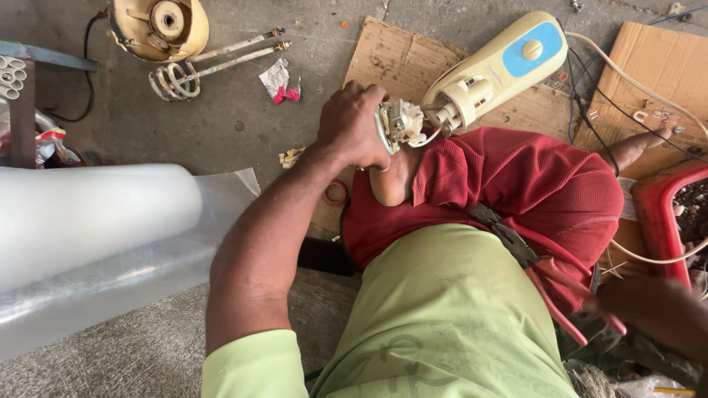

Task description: The person repairs a fan motor while sitting on the floor, using pliers and a screwdriver to assemble and secure the internal components and housing.

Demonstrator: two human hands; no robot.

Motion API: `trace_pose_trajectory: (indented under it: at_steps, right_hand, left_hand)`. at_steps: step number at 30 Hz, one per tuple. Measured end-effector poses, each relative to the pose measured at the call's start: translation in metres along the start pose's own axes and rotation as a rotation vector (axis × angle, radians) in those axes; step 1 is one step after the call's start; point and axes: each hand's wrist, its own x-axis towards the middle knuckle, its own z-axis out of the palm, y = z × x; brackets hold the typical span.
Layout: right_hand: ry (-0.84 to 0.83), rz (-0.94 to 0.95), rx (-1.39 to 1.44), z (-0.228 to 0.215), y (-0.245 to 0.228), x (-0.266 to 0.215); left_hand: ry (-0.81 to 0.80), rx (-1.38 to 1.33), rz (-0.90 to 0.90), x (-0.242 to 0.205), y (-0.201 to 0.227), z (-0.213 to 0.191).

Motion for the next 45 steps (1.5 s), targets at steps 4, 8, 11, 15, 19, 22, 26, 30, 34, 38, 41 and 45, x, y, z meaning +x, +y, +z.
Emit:
trace_pose_trajectory:
  at_steps: [4, 8, 11, 15, 19, 22, 26, 30, 34, 38, 41, 45]
  right_hand:
    - [0.412, -0.144, 0.267, -0.072, -0.023, 0.027]
    - [0.468, -0.114, 0.425, -0.169, -0.106, 0.034]
    - [0.411, -0.358, 0.439, -0.211, -0.189, 0.070]
    - [0.620, -0.765, 0.438, -0.205, -0.246, 0.122]
    - [0.782, -0.874, 0.522, -0.187, -0.246, 0.161]
    - [0.802, -0.871, 0.533, -0.179, -0.234, 0.168]
    - [0.798, -0.885, 0.580, -0.170, -0.230, 0.160]
    - [0.828, -0.904, 0.600, -0.165, -0.228, 0.158]
    - [0.804, -0.870, 0.646, -0.168, -0.227, 0.162]
    - [0.863, -0.857, 0.633, -0.167, -0.225, 0.169]
    - [0.816, -0.849, 0.719, -0.167, -0.223, 0.168]
    - [0.898, -0.884, 0.721, -0.170, -0.224, 0.170]
  left_hand:
    - [-0.008, -0.039, -0.027, 0.000, -0.001, 0.001]
    - [0.037, -0.062, -0.015, 0.001, -0.005, 0.003]
    - [-0.021, -0.031, -0.041, 0.005, 0.001, 0.001]
    - [-0.010, -0.021, -0.043, -0.002, 0.004, -0.001]
    - [-0.004, -0.037, -0.008, -0.002, 0.000, 0.000]
    - [0.082, -0.054, 0.099, -0.007, 0.001, -0.004]
    - [0.335, -0.341, 0.197, -0.024, -0.005, -0.002]
    - [0.552, -0.858, -0.003, -0.039, -0.015, 0.011]
    - [0.520, -0.972, -0.466, -0.049, -0.008, 0.029]
    - [0.698, -0.563, -0.462, -0.052, -0.004, 0.029]
    - [0.507, -0.445, -0.478, -0.057, -0.004, 0.022]
    - [0.489, -0.353, -0.467, -0.074, -0.008, 0.013]
